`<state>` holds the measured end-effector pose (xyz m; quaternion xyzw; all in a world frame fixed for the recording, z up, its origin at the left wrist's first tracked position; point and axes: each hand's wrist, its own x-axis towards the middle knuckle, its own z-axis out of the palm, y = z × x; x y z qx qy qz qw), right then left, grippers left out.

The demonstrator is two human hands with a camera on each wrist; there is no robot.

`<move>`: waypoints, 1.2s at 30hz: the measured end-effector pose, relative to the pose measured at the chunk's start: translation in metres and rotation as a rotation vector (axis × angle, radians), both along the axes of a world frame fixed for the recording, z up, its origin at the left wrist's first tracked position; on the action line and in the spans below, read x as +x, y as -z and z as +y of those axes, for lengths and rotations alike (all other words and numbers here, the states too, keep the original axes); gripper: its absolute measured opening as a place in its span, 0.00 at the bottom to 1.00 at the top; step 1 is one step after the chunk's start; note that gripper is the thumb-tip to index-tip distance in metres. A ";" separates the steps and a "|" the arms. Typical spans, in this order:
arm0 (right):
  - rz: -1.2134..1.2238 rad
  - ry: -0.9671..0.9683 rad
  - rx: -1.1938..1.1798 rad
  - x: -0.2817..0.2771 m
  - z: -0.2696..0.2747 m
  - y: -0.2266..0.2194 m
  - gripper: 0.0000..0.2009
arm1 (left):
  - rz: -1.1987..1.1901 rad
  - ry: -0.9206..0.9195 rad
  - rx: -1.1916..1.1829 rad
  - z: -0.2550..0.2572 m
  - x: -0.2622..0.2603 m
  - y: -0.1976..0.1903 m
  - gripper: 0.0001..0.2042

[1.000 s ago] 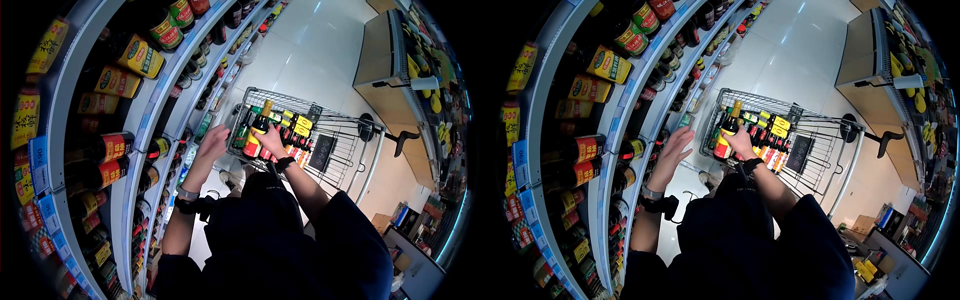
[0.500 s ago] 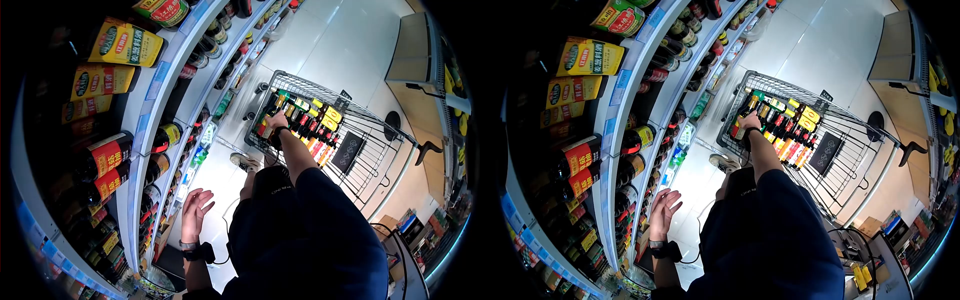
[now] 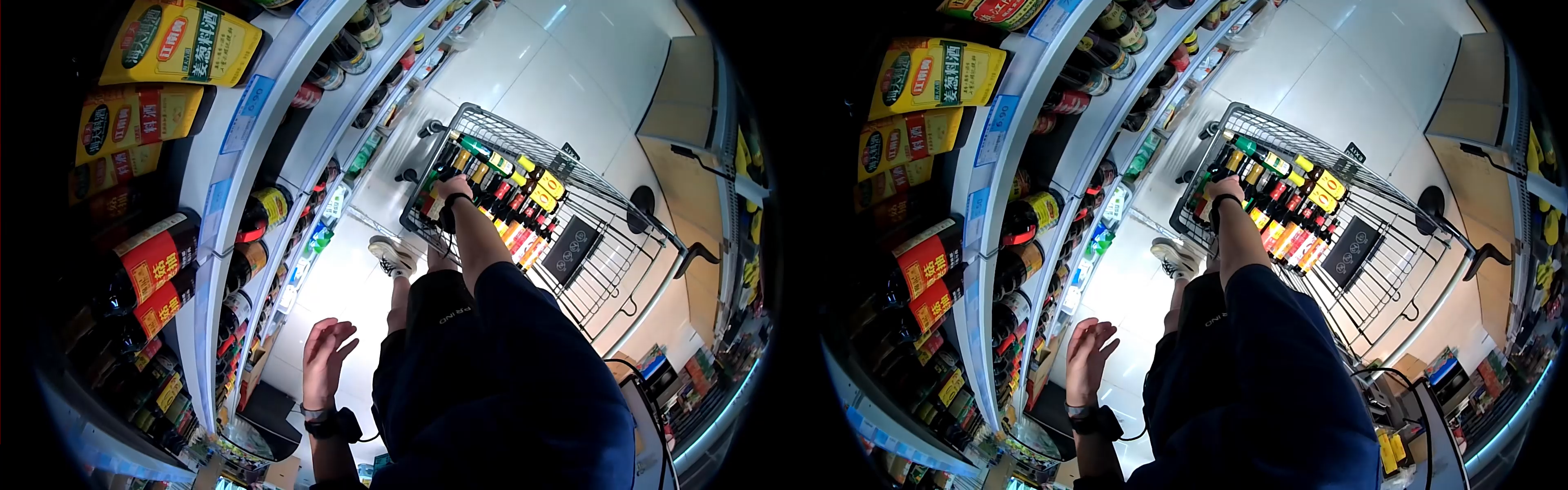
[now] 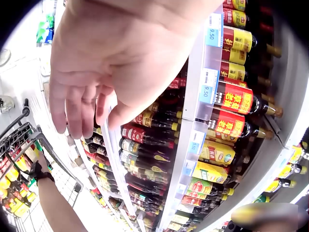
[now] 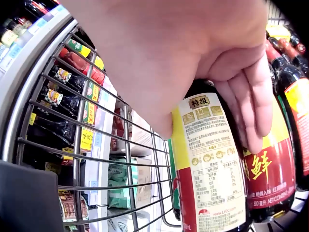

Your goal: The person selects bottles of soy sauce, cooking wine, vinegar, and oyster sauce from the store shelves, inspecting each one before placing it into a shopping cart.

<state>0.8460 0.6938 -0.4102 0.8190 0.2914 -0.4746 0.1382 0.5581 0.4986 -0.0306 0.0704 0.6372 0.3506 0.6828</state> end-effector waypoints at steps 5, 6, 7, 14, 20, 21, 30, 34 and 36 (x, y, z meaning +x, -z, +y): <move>-0.018 -0.052 -0.037 -0.002 0.004 0.013 0.46 | 0.079 -0.054 0.005 -0.001 -0.002 0.001 0.14; -0.025 -0.056 -0.032 -0.001 0.003 0.014 0.45 | 0.080 -0.049 0.002 -0.002 -0.003 0.002 0.14; -0.028 -0.050 -0.036 -0.002 0.001 0.015 0.45 | 0.080 -0.053 -0.001 -0.003 -0.005 0.006 0.14; -0.056 -0.001 -0.004 -0.006 -0.004 0.018 0.44 | 0.107 -0.052 0.023 0.005 -0.004 0.014 0.14; -0.029 -0.024 -0.036 0.003 -0.006 0.010 0.46 | 0.112 -0.020 0.027 0.007 -0.008 0.013 0.14; -0.035 -0.043 -0.028 0.006 -0.010 0.013 0.43 | 0.113 -0.017 0.032 0.009 -0.008 0.012 0.14; 0.236 0.125 0.282 0.039 -0.056 0.059 0.36 | 0.262 -0.063 0.284 0.021 -0.031 -0.002 0.10; 0.564 0.394 0.309 0.062 -0.078 0.056 0.24 | 0.823 -0.247 0.976 0.018 -0.068 -0.032 0.04; 0.488 0.406 0.285 0.068 -0.089 0.035 0.25 | 0.952 -0.373 1.040 0.033 -0.085 -0.061 0.03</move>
